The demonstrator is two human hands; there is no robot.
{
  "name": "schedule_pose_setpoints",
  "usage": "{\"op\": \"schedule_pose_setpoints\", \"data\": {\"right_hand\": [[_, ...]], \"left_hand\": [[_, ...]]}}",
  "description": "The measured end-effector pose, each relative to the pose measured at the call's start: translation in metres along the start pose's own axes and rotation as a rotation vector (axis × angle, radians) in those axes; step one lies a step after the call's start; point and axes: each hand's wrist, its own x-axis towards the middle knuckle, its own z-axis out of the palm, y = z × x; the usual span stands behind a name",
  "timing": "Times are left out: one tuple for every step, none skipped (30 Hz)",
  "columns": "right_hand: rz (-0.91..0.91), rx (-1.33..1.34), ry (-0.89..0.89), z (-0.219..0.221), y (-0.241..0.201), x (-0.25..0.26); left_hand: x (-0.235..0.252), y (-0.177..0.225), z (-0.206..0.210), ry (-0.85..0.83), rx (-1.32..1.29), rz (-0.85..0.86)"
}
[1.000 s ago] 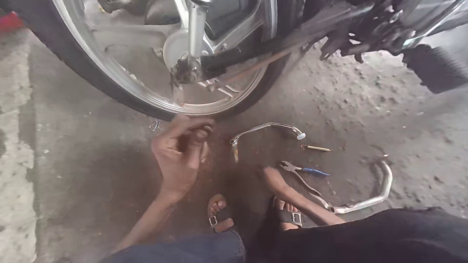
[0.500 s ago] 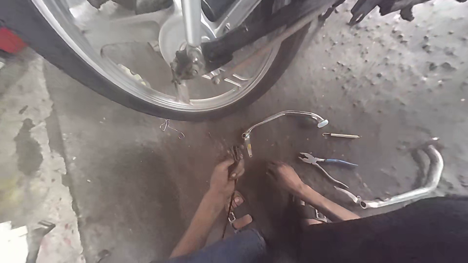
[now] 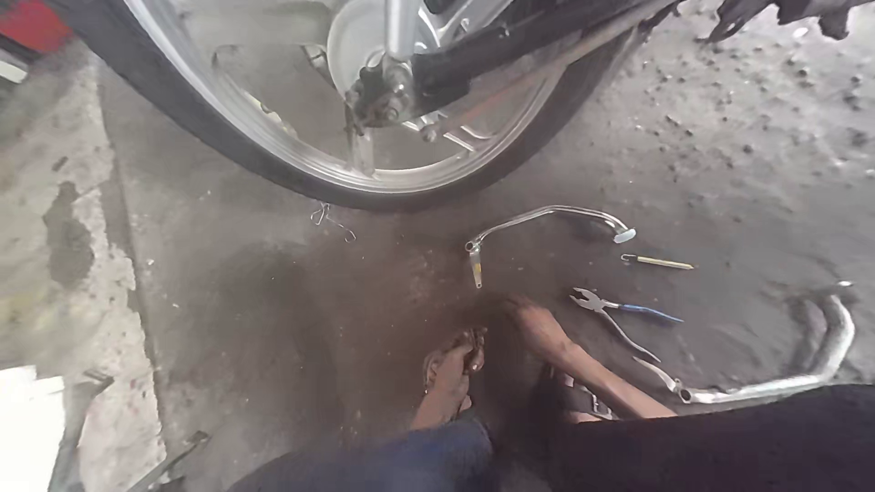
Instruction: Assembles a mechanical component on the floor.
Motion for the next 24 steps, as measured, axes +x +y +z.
{"op": "schedule_pose_setpoints", "data": {"right_hand": [[0.020, 0.012, 0.007, 0.000, 0.001, 0.000], [0.037, 0.025, 0.010, -0.001, 0.001, 0.000], [0.039, 0.037, 0.015, -0.002, 0.002, 0.000], [0.037, 0.036, 0.012, -0.001, 0.004, 0.000], [0.028, 0.029, 0.012, 0.000, 0.005, 0.000], [0.013, 0.017, 0.015, 0.002, 0.007, 0.000], [0.003, 0.003, 0.021, 0.004, 0.009, 0.002], [0.000, -0.007, 0.022, 0.005, 0.009, 0.003], [-0.001, -0.015, 0.027, 0.006, 0.008, 0.002], [0.005, -0.021, 0.031, 0.006, 0.006, 0.001], [0.024, -0.023, 0.025, 0.005, 0.002, -0.001], [0.055, -0.016, 0.003, 0.002, -0.003, -0.005], [0.087, 0.004, -0.022, 0.001, -0.006, -0.009], [0.107, 0.042, -0.035, 0.003, -0.008, -0.015], [0.114, 0.104, -0.039, 0.006, -0.007, -0.022], [0.101, 0.203, -0.029, 0.011, -0.005, -0.029], [0.076, 0.316, -0.022, 0.016, -0.002, -0.038], [0.048, 0.440, -0.032, 0.020, 0.000, -0.049], [0.024, 0.562, -0.066, 0.021, -0.001, -0.061], [0.008, 0.678, -0.110, 0.024, -0.001, -0.073], [0.008, 0.787, -0.150, 0.027, -0.001, -0.085], [0.026, 0.888, -0.175, 0.030, -0.002, -0.095], [0.051, 0.985, -0.169, 0.033, -0.003, -0.103], [0.080, 1.083, -0.143, 0.037, -0.002, -0.110]], "left_hand": [[-0.001, 0.000, 0.005, 0.017, 0.003, -0.005], [0.001, 0.000, 0.007, 0.012, 0.005, -0.021], [0.003, -0.002, 0.006, 0.000, 0.001, -0.037], [0.006, -0.005, 0.003, -0.018, -0.011, -0.058], [0.009, -0.008, 0.001, -0.027, -0.015, -0.078], [0.011, -0.009, 0.000, -0.025, -0.020, -0.098], [0.013, -0.009, 0.000, -0.026, -0.023, -0.111], [0.014, -0.009, 0.001, -0.015, -0.034, -0.119], [0.015, -0.008, 0.002, -0.012, -0.035, -0.129], [0.014, -0.006, 0.004, -0.011, -0.038, -0.140], [0.014, -0.004, 0.006, -0.002, -0.036, -0.150], [0.014, -0.002, 0.008, 0.002, -0.038, -0.156], [0.014, -0.002, 0.008, -0.006, -0.042, -0.161], [0.015, -0.002, 0.007, -0.014, -0.045, -0.165], [0.016, -0.002, 0.006, -0.023, -0.053, -0.169], [0.016, -0.002, 0.006, -0.016, -0.058, -0.178], [0.017, -0.001, 0.006, -0.008, -0.068, -0.183], [0.017, 0.000, 0.006, 0.002, -0.075, -0.189], [0.016, 0.001, 0.007, 0.010, -0.078, -0.196], [0.016, 0.001, 0.007, 0.010, -0.083, -0.206], [0.018, 0.000, 0.005, -0.002, -0.088, -0.217], [0.020, -0.001, 0.003, -0.008, -0.096, -0.228], [0.021, -0.001, 0.001, -0.021, -0.099, -0.233], [0.022, -0.001, 0.000, -0.038, -0.107, -0.239]]}}
